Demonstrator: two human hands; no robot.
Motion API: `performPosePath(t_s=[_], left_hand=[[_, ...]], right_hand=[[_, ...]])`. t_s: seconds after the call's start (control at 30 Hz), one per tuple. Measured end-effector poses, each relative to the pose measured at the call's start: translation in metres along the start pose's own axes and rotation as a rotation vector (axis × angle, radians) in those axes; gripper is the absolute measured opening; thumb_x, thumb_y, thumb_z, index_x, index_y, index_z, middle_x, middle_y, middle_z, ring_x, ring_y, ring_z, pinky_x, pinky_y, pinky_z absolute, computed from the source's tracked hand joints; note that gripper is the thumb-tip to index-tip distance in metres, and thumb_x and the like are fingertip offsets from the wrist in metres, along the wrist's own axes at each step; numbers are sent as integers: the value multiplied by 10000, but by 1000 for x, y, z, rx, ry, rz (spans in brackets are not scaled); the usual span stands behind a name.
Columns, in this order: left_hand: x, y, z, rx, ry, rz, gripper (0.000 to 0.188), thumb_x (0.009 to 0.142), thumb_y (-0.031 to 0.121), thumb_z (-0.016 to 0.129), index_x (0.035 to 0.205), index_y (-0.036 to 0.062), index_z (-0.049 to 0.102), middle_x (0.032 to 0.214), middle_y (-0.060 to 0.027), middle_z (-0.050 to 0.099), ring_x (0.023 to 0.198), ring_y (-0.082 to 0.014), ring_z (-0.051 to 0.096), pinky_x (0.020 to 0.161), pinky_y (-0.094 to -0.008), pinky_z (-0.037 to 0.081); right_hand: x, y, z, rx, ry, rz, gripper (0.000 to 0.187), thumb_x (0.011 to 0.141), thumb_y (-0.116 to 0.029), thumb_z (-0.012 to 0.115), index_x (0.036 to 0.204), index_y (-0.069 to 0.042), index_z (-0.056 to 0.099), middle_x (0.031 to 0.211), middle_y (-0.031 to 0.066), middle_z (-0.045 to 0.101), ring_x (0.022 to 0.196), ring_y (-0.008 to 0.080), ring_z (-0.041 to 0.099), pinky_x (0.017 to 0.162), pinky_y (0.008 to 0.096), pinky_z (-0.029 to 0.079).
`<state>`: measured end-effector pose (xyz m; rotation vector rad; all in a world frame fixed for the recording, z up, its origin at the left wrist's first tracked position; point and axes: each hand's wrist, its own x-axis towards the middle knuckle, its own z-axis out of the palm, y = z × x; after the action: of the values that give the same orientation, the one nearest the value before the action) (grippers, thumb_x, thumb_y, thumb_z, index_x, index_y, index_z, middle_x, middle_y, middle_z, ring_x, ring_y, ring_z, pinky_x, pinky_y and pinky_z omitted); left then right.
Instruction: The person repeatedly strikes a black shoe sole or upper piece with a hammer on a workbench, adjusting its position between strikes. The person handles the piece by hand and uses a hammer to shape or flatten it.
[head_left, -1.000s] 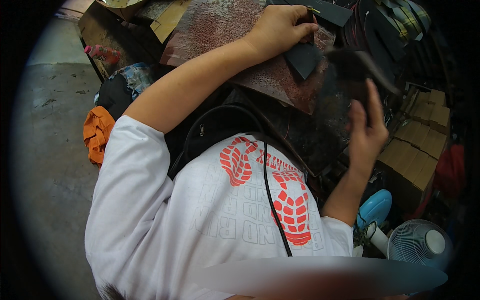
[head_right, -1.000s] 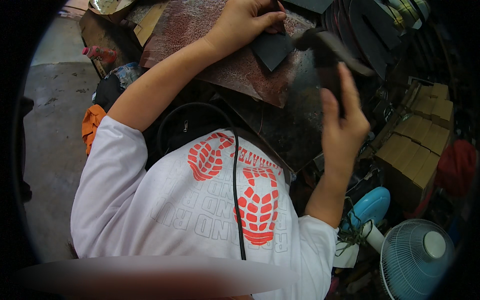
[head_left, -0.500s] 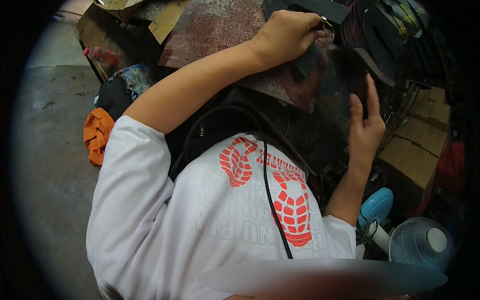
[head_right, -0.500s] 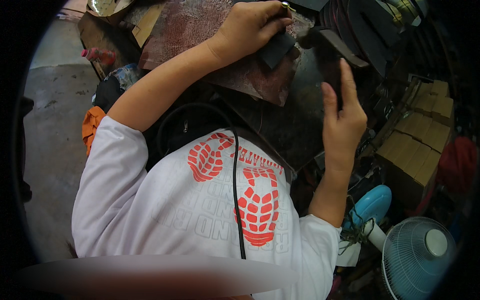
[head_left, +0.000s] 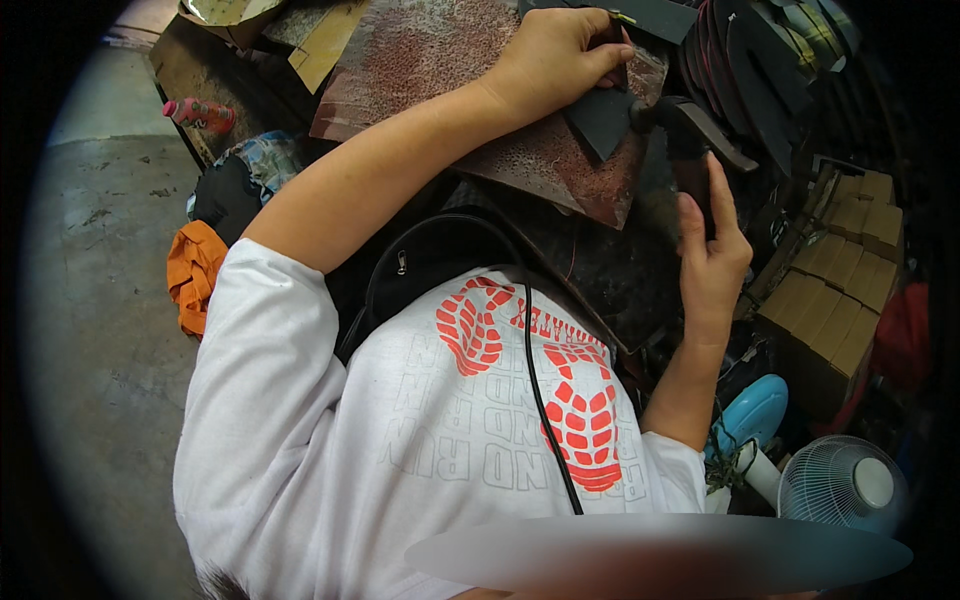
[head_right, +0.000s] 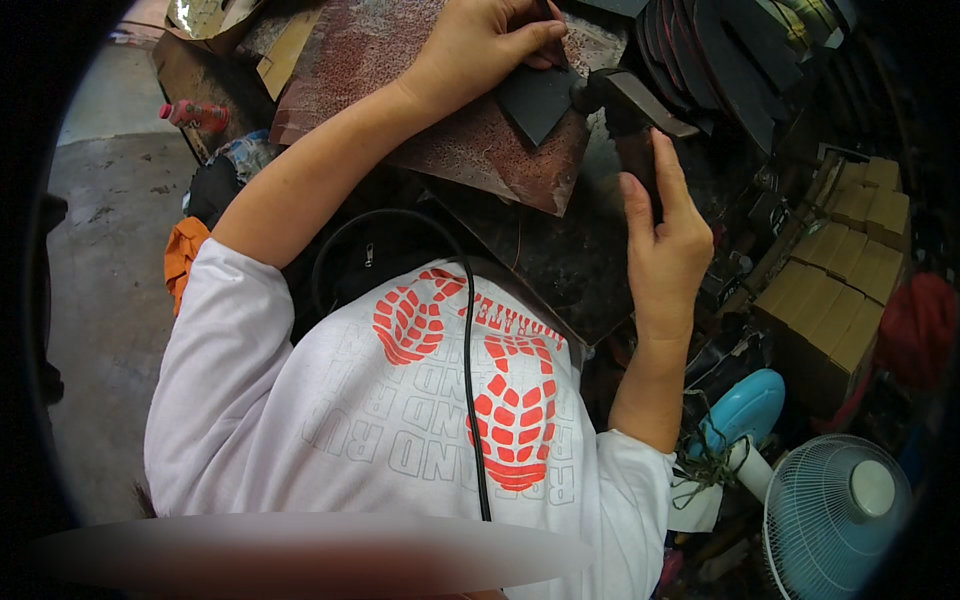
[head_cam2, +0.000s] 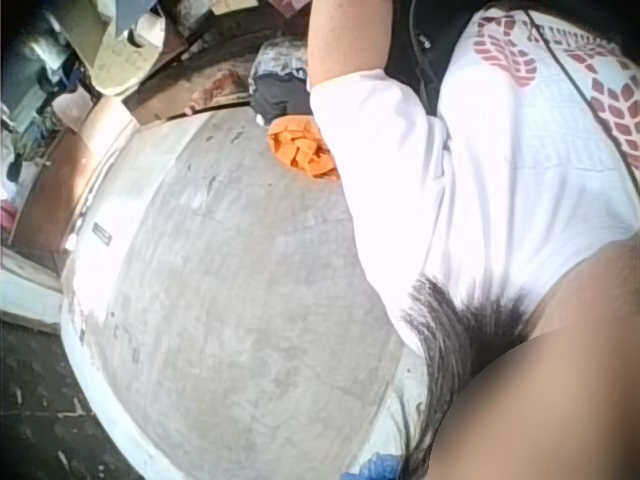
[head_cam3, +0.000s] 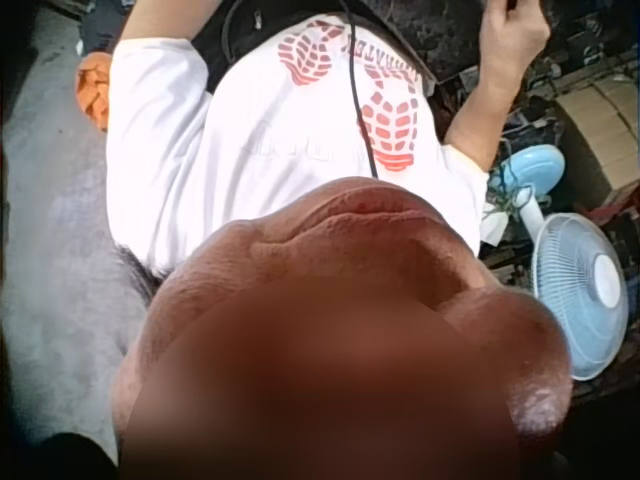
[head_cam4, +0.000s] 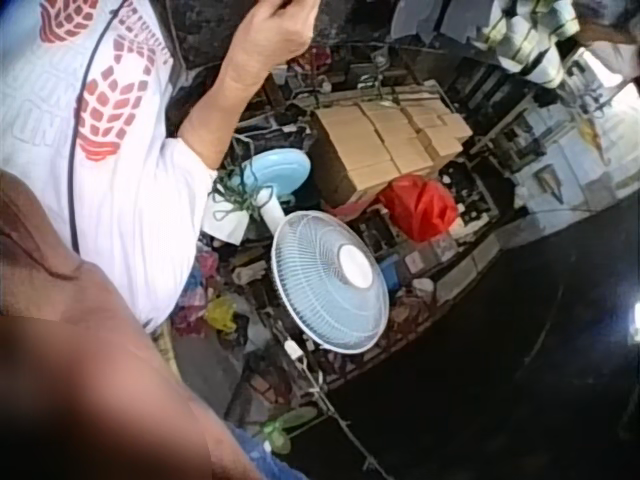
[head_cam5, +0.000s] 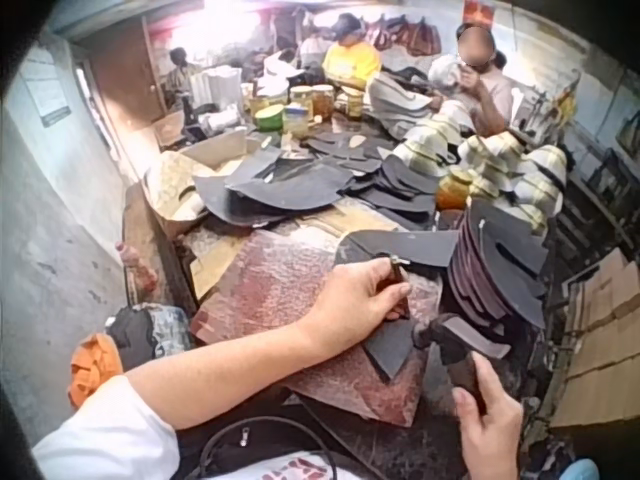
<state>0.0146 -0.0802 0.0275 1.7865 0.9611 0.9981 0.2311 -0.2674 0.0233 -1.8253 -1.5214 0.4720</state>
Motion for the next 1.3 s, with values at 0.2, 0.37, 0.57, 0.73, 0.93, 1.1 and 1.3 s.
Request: performPosePath(t_s=[0.2,0.37,0.57,0.73,0.93,1.1,1.3], left_hand=[[-1,-1,10,226,120,451,123,868,143,690,950,52,687,811,-129,693,778,-320,693,713,-392,559],[-7,2,16,422,78,679,159,860,113,701,1003,51,670,853,-143,691,787,-320,693,698,-377,560],[-10,5,18,425,93,690,146,845,83,681,980,36,651,859,-138,683,800,-319,690,709,-381,561],[-11,6,20,439,102,700,120,803,41,636,923,38,647,827,-122,669,807,-299,690,720,-374,559],[-12,8,22,455,82,734,84,834,74,647,904,28,637,785,-119,671,781,-305,696,699,-376,556],[3,1,14,61,166,228,155,951,92,596,886,-48,592,747,-168,695,666,-258,727,584,-344,578],[5,6,10,-466,154,-169,292,1022,168,543,892,-93,550,772,-201,692,665,-226,734,566,-306,597]], right_hand=[[14,-70,-70,448,450,-322,488,977,-398,528,1154,51,601,913,143,652,608,165,578,566,305,506],[15,-90,-65,449,356,-492,484,1003,-420,548,1158,34,610,770,118,637,592,195,574,553,290,479],[12,-39,-38,-89,227,-134,432,1013,-169,602,1424,-55,530,815,60,625,635,85,539,574,236,451],[8,-75,-83,439,559,-536,567,995,-509,515,1070,51,569,841,154,627,578,209,561,520,302,460],[7,-29,-21,-43,203,-126,425,941,-216,699,1324,-56,610,952,146,709,799,240,701,695,337,550],[-6,14,-15,-323,231,-87,510,869,-151,751,1361,-211,628,895,62,679,723,233,670,679,361,529],[7,-3,-1,-622,52,-68,494,830,-201,773,1298,-328,682,900,8,606,832,194,613,788,371,506]])
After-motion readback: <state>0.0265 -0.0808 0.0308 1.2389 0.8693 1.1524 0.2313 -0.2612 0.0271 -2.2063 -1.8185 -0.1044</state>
